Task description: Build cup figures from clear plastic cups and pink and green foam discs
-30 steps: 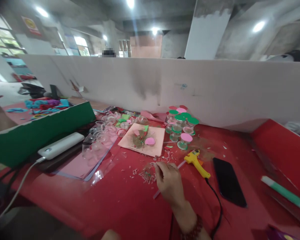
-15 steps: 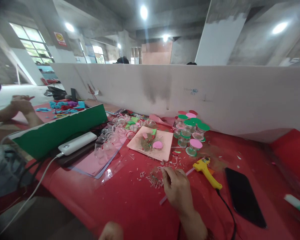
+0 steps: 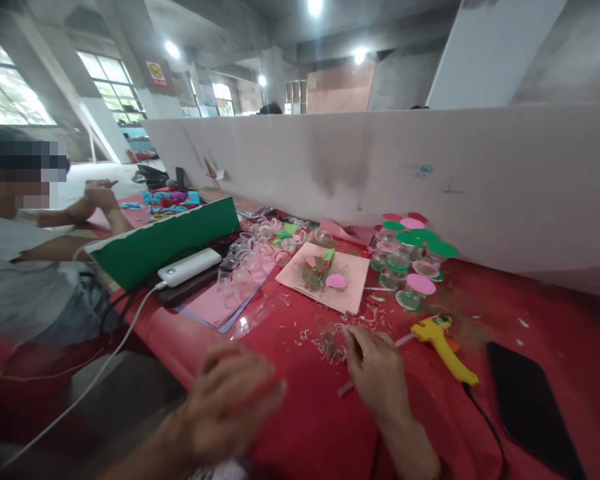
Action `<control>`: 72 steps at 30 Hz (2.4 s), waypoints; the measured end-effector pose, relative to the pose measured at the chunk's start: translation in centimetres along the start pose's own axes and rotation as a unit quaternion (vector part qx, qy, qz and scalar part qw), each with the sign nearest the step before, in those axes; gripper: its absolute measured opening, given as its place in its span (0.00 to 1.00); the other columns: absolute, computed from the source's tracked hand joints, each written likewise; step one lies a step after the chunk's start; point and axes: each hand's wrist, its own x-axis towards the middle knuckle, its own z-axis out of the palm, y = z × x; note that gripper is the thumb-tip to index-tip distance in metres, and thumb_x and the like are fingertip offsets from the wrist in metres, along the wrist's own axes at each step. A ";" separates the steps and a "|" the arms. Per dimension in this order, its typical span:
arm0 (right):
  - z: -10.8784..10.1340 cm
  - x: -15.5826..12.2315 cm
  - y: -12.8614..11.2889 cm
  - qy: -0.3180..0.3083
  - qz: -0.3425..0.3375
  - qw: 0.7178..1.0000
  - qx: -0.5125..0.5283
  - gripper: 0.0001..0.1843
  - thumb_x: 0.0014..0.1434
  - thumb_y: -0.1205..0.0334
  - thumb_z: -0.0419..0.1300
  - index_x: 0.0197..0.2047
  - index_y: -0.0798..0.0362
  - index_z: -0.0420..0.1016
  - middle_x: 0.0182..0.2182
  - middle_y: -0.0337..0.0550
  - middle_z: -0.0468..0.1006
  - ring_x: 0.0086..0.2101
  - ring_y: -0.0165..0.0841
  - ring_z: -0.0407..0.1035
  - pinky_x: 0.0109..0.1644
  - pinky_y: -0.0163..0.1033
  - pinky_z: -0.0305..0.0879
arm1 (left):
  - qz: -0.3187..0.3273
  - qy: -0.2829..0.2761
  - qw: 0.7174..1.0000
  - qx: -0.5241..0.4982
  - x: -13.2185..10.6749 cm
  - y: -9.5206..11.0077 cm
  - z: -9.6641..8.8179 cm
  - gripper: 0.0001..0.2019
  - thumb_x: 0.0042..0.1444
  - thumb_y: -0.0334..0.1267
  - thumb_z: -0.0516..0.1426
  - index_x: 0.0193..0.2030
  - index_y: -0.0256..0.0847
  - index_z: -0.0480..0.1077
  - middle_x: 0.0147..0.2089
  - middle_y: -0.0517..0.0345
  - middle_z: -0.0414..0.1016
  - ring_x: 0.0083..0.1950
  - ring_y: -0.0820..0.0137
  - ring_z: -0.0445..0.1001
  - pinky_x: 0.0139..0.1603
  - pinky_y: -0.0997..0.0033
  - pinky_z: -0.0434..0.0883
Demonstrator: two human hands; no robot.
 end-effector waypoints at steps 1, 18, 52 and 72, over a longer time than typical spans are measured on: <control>0.0 0.0 0.0 -0.001 -0.003 1.000 0.000 0.17 0.68 0.55 0.49 0.38 0.52 0.77 0.31 0.47 0.82 0.29 0.37 0.72 0.39 0.41 0.64 | 0.006 0.009 0.998 0.059 0.5 -2.2 -0.3 0.18 0.55 0.34 0.56 0.49 0.61 0.75 0.46 0.60 0.78 0.48 0.62 0.74 0.56 0.54 0.66; 0.4 -0.1 0.6 -0.022 -0.005 1.000 -0.007 0.16 0.69 0.55 0.49 0.39 0.52 0.76 0.29 0.45 0.82 0.29 0.38 0.73 0.38 0.43 0.64 | -0.360 0.043 0.913 0.189 5.7 -14.5 -1.1 0.14 0.54 0.37 0.57 0.47 0.41 0.70 0.43 0.48 0.72 0.40 0.61 0.73 0.43 0.63 0.67; -0.8 1.8 -0.2 0.031 0.183 0.963 0.193 0.09 0.64 0.62 0.55 0.42 0.52 0.77 0.37 0.46 0.79 0.39 0.36 0.73 0.45 0.41 0.68 | -0.343 -0.095 0.602 -0.715 14.1 -2.2 13.1 0.20 0.45 0.41 0.69 0.46 0.39 0.76 0.33 0.60 0.74 0.32 0.76 0.69 0.36 0.77 0.67; -0.8 2.3 -0.5 0.034 0.245 0.908 0.338 0.02 0.54 0.65 0.62 0.29 0.52 0.75 0.28 0.39 0.74 0.30 0.31 0.68 0.36 0.35 0.64 | -0.304 -0.130 0.567 -0.754 13.9 -1.8 12.6 0.14 0.50 0.41 0.66 0.43 0.41 0.76 0.43 0.56 0.76 0.40 0.71 0.73 0.40 0.73 0.71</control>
